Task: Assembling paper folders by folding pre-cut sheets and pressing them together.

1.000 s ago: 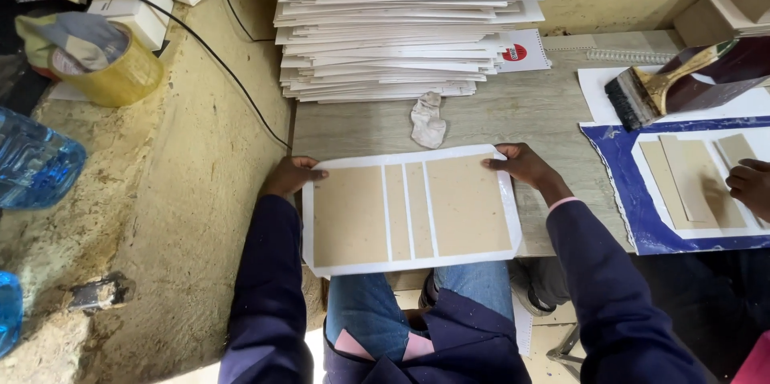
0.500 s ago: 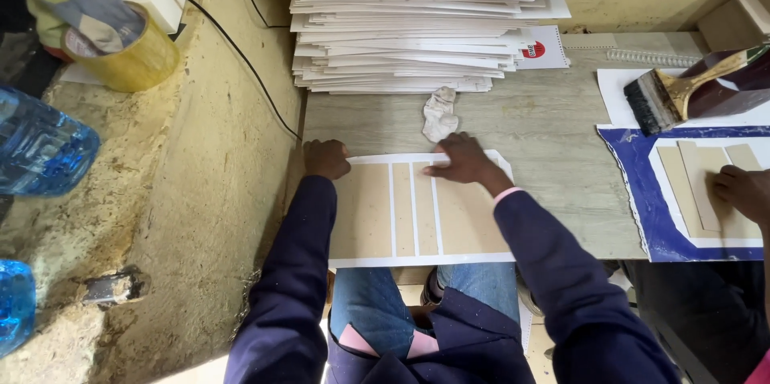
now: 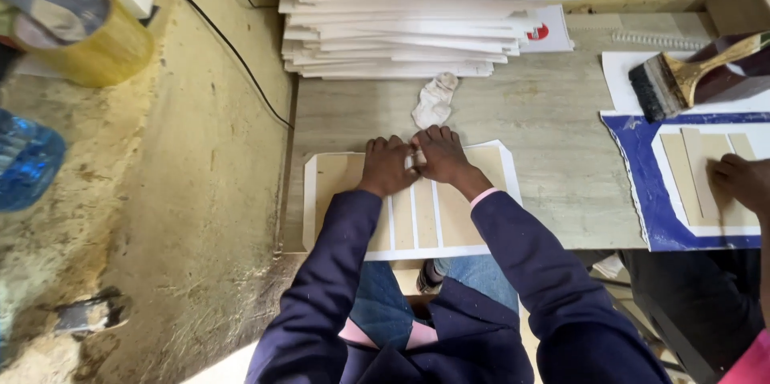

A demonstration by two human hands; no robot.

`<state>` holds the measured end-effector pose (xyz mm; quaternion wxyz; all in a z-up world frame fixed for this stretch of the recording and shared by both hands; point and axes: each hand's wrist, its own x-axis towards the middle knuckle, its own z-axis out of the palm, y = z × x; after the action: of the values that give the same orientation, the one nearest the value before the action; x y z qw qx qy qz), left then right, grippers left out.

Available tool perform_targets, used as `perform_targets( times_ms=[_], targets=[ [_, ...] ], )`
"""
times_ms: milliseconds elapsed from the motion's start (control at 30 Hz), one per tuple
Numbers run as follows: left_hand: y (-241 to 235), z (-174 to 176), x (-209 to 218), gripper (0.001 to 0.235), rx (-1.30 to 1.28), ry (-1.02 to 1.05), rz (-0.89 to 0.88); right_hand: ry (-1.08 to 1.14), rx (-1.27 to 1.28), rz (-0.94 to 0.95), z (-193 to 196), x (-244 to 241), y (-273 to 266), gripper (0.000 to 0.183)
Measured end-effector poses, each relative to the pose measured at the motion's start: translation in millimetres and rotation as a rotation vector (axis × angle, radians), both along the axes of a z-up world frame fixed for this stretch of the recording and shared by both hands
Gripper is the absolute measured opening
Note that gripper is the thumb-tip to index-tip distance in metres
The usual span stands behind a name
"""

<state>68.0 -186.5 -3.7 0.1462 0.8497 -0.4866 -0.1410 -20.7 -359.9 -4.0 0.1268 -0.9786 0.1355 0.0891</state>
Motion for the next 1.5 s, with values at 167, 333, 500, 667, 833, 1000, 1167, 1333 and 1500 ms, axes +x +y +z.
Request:
perform_targets(
  times_ms=[167,333,500,667,833,1000,1167,1333,1500],
  targets=[
    [38.1,19.6,-63.4,0.058,-0.079,-0.207,0.015,-0.05,-0.049,0.004,-19.0,-15.0,20.5,0.06],
    [24.6,-29.9,-52.2,0.059,-0.296,-0.331,0.045,-0.328,-0.156,-0.015,-35.4,-47.2,56.0,0.04],
    [21.5,-17.8,-51.1,0.068,-0.408,-0.372,0.039,-0.508,-0.23,-0.052,-33.7,-53.1,58.5,0.028],
    [16.2,-19.0,-55.1,0.065,-0.522,-0.47,0.117,-0.409,-0.152,-0.01,-4.6,-49.3,42.6,0.034],
    [15.4,-27.2,-58.8,0.048,-0.557,-0.477,0.162,-0.017,-0.204,-0.233,17.6,-42.0,37.4,0.071],
    [14.5,-31.6,-57.4,0.046,-0.556,-0.497,0.171,-0.183,-0.513,-0.265,-14.9,-52.6,74.5,0.058],
    [15.8,-26.1,-60.0,0.042,-0.563,-0.476,0.19,-0.153,-0.33,-0.095,13.2,-58.3,25.2,0.055],
    [18.7,-20.1,-61.3,0.038,-0.549,-0.449,0.222,0.082,-0.228,-0.41,44.3,-82.7,42.3,0.106],
    [46.8,-31.4,-24.4,0.025,-0.581,-0.323,0.177,0.068,-0.303,-0.407,30.6,-81.7,43.7,0.101]
  ],
)
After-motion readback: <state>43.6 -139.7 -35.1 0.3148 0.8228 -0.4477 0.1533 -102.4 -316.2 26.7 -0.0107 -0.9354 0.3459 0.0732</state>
